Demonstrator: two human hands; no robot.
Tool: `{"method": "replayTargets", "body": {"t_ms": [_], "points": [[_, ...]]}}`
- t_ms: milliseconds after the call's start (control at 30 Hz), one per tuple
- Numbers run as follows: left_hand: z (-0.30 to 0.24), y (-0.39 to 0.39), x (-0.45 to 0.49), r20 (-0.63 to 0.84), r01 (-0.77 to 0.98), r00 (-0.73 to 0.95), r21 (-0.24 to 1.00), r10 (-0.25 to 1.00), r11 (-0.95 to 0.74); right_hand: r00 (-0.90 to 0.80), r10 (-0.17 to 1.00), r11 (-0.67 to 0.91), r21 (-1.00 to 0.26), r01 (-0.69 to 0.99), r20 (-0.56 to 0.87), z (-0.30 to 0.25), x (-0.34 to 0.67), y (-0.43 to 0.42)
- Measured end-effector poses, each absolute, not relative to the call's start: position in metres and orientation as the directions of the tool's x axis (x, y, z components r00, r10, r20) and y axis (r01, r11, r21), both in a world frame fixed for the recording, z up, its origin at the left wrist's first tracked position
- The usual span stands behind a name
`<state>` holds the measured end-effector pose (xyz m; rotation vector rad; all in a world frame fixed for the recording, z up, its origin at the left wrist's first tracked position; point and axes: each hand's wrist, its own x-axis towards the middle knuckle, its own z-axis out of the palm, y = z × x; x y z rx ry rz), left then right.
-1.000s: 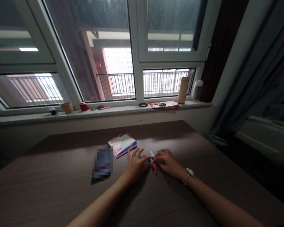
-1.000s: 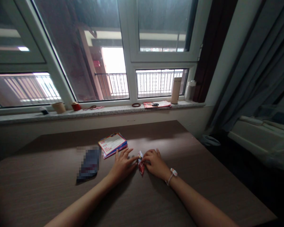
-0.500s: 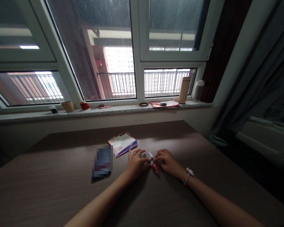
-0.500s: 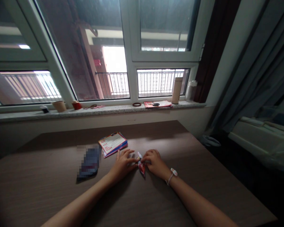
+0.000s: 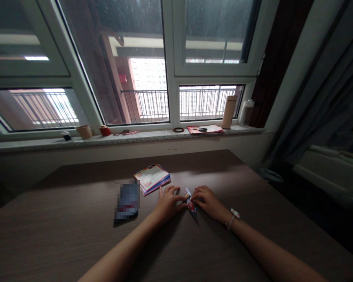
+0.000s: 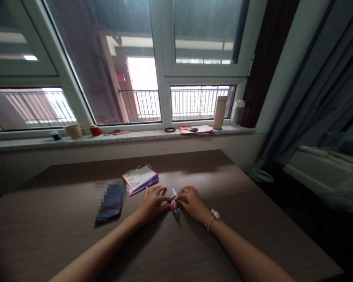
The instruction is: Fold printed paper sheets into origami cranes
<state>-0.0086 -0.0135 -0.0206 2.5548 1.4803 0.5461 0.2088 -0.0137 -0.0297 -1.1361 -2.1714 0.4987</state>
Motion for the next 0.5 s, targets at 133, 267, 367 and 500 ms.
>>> {"method": "replayTargets", "body": {"t_ms": [133,267,367,500], "points": [[-0.0234,-0.0126,-0.0096,0.256,0.804,0.468,0.273,0.846,-0.528,-0.388,0.858,0.513,-0.605,0.608,0.338,-0.0317,0.2078,-0.0130],[-0.0237,-0.0137,-0.0086,0.302,0.795,0.490,0.231,0.818,-0.561,-0.353,0.871,0.490,-0.616,0.616,0.340,-0.0316,0.2073,-0.0142],[-0.0222,-0.0158,-0.0069,0.376,0.761,0.510,0.222,0.774,-0.610,-0.348,0.875,0.484,-0.617,0.621,0.336,-0.0314,0.2062,-0.0157],[-0.0208,-0.0179,-0.0050,0.435,0.712,0.544,0.212,0.717,-0.669,-0.341,0.878,0.478,-0.616,0.626,0.335,-0.0322,0.2049,-0.0162]]}}
